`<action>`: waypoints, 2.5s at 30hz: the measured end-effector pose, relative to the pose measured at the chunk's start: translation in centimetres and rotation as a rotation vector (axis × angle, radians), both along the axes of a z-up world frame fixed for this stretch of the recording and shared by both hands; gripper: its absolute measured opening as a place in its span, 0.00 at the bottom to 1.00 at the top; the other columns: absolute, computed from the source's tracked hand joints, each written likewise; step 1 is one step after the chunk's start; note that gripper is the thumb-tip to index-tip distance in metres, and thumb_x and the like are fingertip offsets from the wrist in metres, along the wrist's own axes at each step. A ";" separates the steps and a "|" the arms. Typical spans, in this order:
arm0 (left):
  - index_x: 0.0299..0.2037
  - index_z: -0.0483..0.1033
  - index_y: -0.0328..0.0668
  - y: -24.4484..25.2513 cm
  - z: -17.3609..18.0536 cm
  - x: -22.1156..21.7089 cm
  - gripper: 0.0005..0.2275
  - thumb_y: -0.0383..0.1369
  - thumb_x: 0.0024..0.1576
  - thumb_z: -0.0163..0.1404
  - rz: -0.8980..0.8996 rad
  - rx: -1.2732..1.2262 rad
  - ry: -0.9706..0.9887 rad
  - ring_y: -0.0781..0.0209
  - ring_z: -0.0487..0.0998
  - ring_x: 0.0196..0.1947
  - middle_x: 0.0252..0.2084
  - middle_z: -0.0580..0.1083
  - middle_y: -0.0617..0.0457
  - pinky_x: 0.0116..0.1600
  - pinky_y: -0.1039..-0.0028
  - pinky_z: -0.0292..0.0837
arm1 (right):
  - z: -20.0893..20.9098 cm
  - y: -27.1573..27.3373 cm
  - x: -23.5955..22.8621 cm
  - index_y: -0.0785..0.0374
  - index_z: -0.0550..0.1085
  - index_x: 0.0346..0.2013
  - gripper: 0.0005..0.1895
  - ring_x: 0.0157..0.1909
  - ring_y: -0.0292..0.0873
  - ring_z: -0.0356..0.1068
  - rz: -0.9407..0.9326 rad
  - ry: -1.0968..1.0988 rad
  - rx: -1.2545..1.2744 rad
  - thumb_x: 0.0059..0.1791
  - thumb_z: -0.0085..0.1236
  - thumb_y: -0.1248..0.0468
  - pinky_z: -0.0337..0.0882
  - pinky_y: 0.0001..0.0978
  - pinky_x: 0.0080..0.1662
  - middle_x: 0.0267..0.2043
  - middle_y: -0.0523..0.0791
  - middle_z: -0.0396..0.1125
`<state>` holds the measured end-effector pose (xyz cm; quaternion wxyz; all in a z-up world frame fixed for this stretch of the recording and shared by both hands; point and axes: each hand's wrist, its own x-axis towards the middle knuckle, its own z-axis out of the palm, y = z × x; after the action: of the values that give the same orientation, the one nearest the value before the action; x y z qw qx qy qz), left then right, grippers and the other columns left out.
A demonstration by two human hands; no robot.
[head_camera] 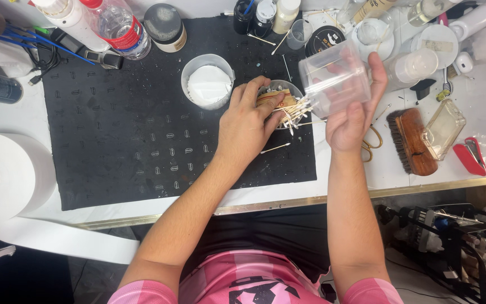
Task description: The person cuts a sheet of white paper towel into squares using scissors, then wraps each square around a metal tool tip and places the wrapped tools into a clear plastic cup. The process is repeated for several tools.
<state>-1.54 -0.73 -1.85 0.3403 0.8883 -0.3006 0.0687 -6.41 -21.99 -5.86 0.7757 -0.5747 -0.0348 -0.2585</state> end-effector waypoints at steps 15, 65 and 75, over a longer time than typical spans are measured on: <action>0.47 0.82 0.41 -4.5 0.5 0.7 0.10 0.29 0.57 0.55 0.139 0.560 0.295 0.38 0.73 0.55 0.61 0.67 0.45 0.39 0.63 0.82 | -0.6 0.3 -0.2 0.68 0.56 0.73 0.44 0.71 0.54 0.60 0.189 0.012 0.926 0.53 0.45 0.39 0.64 0.43 0.73 0.73 0.61 0.55; 0.42 0.71 0.31 -3.5 -4.4 -7.7 0.11 0.27 0.50 0.48 -0.188 0.221 -0.229 0.51 0.72 0.46 0.49 0.71 0.41 0.46 0.67 0.69 | -5.7 -2.0 -8.9 0.60 0.63 0.70 0.41 0.49 0.50 0.73 -0.157 0.034 0.623 0.54 0.37 0.33 0.74 0.37 0.50 0.60 0.61 0.67; 0.39 0.70 0.36 -7.7 -5.8 -6.6 0.08 0.27 0.51 0.52 -0.233 0.263 -0.160 0.52 0.75 0.36 0.34 0.71 0.46 0.40 0.67 0.72 | -5.4 -1.8 -8.7 0.58 0.62 0.70 0.38 0.50 0.49 0.71 -0.119 -0.013 0.596 0.55 0.39 0.35 0.74 0.37 0.50 0.61 0.60 0.66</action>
<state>-8.10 -8.44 -7.60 0.2019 0.8760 -0.4340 0.0595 -15.13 -23.80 -11.25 0.8934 -0.3212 0.0713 -0.3059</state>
